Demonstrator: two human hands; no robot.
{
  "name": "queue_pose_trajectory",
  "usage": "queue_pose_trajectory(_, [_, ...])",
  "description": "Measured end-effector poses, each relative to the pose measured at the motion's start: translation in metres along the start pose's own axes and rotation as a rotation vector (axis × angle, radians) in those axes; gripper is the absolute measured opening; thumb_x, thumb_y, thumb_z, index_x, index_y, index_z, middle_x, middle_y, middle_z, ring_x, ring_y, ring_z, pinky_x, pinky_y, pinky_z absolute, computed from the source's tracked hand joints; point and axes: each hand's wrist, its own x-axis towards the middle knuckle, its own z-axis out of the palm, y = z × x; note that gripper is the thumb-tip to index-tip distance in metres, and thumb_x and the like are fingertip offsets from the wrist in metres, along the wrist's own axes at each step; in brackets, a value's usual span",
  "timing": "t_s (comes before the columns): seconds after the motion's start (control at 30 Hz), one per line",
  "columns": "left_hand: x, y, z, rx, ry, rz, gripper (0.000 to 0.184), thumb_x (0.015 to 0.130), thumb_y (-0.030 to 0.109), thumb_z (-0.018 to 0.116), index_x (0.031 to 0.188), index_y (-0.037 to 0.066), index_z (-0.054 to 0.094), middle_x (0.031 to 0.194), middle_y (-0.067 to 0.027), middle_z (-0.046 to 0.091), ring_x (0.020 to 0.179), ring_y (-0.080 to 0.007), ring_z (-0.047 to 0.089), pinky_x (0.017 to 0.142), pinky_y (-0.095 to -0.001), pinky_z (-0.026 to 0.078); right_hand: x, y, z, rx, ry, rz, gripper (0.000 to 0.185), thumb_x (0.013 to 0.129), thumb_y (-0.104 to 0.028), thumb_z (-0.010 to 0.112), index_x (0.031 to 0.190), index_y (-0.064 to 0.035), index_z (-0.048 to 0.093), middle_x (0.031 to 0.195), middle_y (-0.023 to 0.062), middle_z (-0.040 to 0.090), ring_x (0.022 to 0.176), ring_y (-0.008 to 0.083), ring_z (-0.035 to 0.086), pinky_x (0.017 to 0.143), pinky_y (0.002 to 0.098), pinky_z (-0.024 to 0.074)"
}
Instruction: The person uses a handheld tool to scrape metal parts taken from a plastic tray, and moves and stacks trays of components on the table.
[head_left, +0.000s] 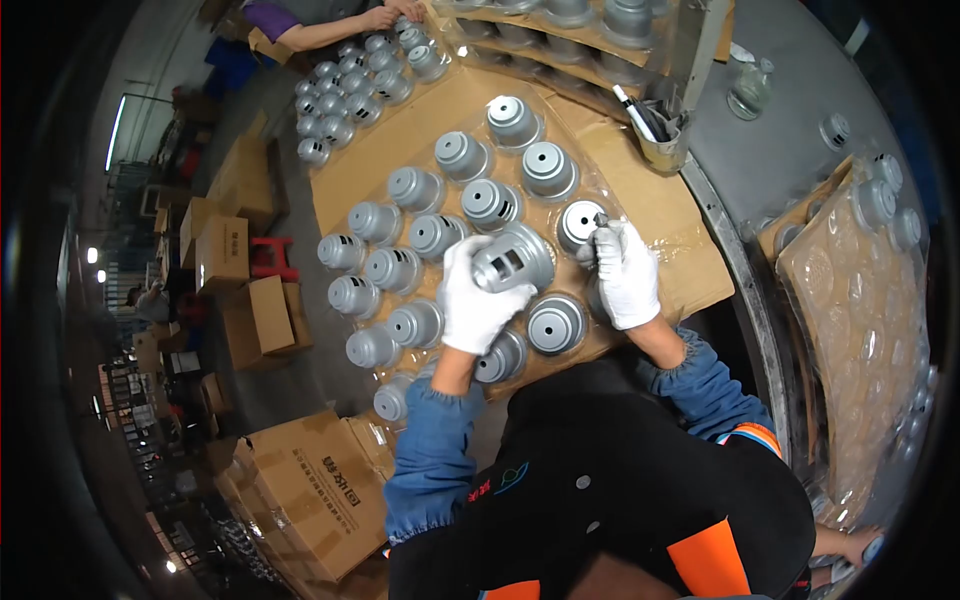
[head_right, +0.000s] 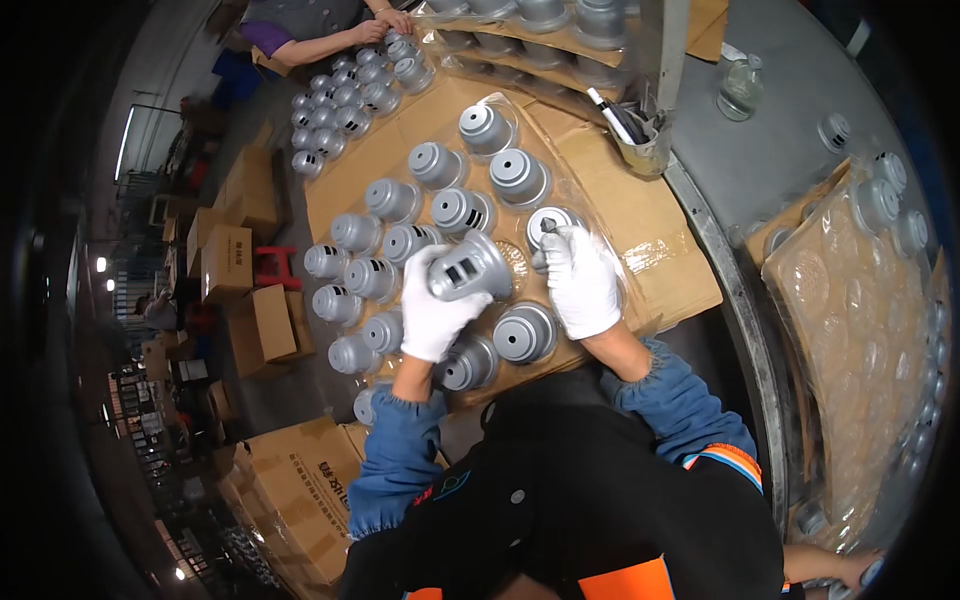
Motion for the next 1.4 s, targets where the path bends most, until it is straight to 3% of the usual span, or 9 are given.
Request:
queue_pose_trajectory(0.03, [-0.009, 0.006, -0.002, -0.316, 0.019, -0.207, 0.069, 0.056, 0.011, 0.079, 0.117, 0.003, 0.047, 0.110, -0.0120, 0.052, 0.102, -0.0242, 0.055, 0.087, -0.0347, 0.049, -0.001, 0.005, 0.008, 0.061, 0.003, -0.028, 0.027, 0.095, -0.024, 0.050, 0.089, 0.0003, 0.058, 0.068, 0.0103, 0.064, 0.063, 0.0205, 0.063, 0.061, 0.0324, 0.0491])
queue_pose_trajectory(0.17, [-0.033, 0.021, 0.003, -0.878, 0.171, -0.268, 0.067, 0.069, 0.014, 0.075, 0.123, 0.002, 0.039, 0.113, -0.0125, 0.049, 0.101, -0.0206, 0.054, 0.083, -0.0321, 0.050, -0.015, -0.010, 0.037, 0.366, -0.014, -0.023, 0.028, 0.097, -0.025, 0.047, 0.090, -0.0005, 0.057, 0.067, 0.0075, 0.063, 0.064, 0.0149, 0.062, 0.059, 0.0284, 0.0475])
queue_pose_trajectory(0.3, [-0.052, 0.051, -0.003, -1.077, 0.088, -0.479, 0.067, 0.076, 0.012, 0.069, 0.130, 0.003, 0.031, 0.118, -0.0136, 0.047, 0.110, -0.0241, 0.052, 0.090, -0.0344, 0.048, -0.024, -0.013, 0.047, 0.362, 0.005, 0.101, 0.027, 0.098, -0.026, 0.046, 0.090, -0.0017, 0.057, 0.063, 0.0019, 0.057, 0.059, 0.0084, 0.054, 0.055, 0.0243, 0.0430])
queue_pose_trajectory(0.43, [-0.068, 0.032, -0.005, -0.734, -0.062, -0.318, 0.080, 0.078, 0.015, 0.068, 0.139, 0.003, 0.018, 0.128, -0.0163, 0.042, 0.111, -0.0295, 0.053, 0.086, -0.0443, 0.053, -0.013, -0.028, 0.047, 0.387, 0.023, 0.014, 0.026, 0.097, -0.026, 0.048, 0.090, -0.0027, 0.057, 0.059, -0.0028, 0.048, 0.052, 0.0047, 0.043, 0.050, 0.0215, 0.0352])
queue_pose_trajectory(0.47, [-0.072, 0.042, -0.006, -0.792, -0.034, -0.419, 0.095, 0.070, 0.012, 0.077, 0.140, -0.002, 0.014, 0.129, -0.0153, 0.040, 0.114, -0.0209, 0.049, 0.098, -0.0342, 0.040, -0.013, -0.029, 0.048, 0.415, 0.009, 0.028, 0.026, 0.097, -0.026, 0.048, 0.090, -0.0027, 0.057, 0.059, -0.0026, 0.048, 0.052, 0.0050, 0.043, 0.049, 0.0216, 0.0353])
queue_pose_trajectory(0.6, [-0.085, 0.028, -0.012, -0.342, -0.124, -0.229, 0.116, 0.060, 0.008, 0.081, 0.142, -0.005, 0.001, 0.126, -0.0134, 0.045, 0.112, -0.0221, 0.051, 0.102, -0.0358, 0.037, -0.012, -0.037, 0.046, 0.527, -0.078, 0.102, 0.027, 0.097, -0.027, 0.048, 0.089, -0.0025, 0.056, 0.058, -0.0019, 0.047, 0.050, 0.0056, 0.043, 0.046, 0.0210, 0.0347])
queue_pose_trajectory(0.7, [-0.077, 0.049, -0.017, -0.173, -0.138, 0.045, 0.113, 0.061, 0.005, 0.080, 0.141, -0.005, 0.001, 0.123, -0.0152, 0.047, 0.109, -0.0244, 0.054, 0.100, -0.0354, 0.038, -0.013, -0.036, 0.049, 0.550, -0.105, 0.089, 0.029, 0.097, -0.029, 0.049, 0.089, -0.0025, 0.056, 0.058, -0.0016, 0.047, 0.049, 0.0057, 0.043, 0.046, 0.0206, 0.0340])
queue_pose_trajectory(0.9, [-0.074, 0.035, -0.018, -0.082, -0.079, 0.227, 0.099, 0.061, 0.004, 0.080, 0.135, -0.003, 0.015, 0.121, -0.0187, 0.046, 0.105, -0.0273, 0.056, 0.092, -0.0356, 0.044, -0.011, -0.035, 0.050, 0.648, -0.151, 0.058, 0.033, 0.096, -0.035, 0.050, 0.089, -0.0025, 0.056, 0.060, -0.0008, 0.048, 0.049, 0.0059, 0.042, 0.045, 0.0204, 0.0332])
queue_pose_trajectory(1.4, [-0.068, 0.044, -0.027, 0.086, -0.028, 0.263, 0.096, 0.049, 0.014, 0.083, 0.128, -0.001, 0.030, 0.114, -0.0198, 0.040, 0.098, -0.0327, 0.053, 0.084, -0.0378, 0.046, -0.008, -0.041, 0.054, 0.541, -0.145, 0.092, 0.032, 0.098, -0.031, 0.046, 0.086, -0.0034, 0.057, 0.056, -0.0020, 0.045, 0.046, 0.0052, 0.039, 0.043, 0.0215, 0.0292])
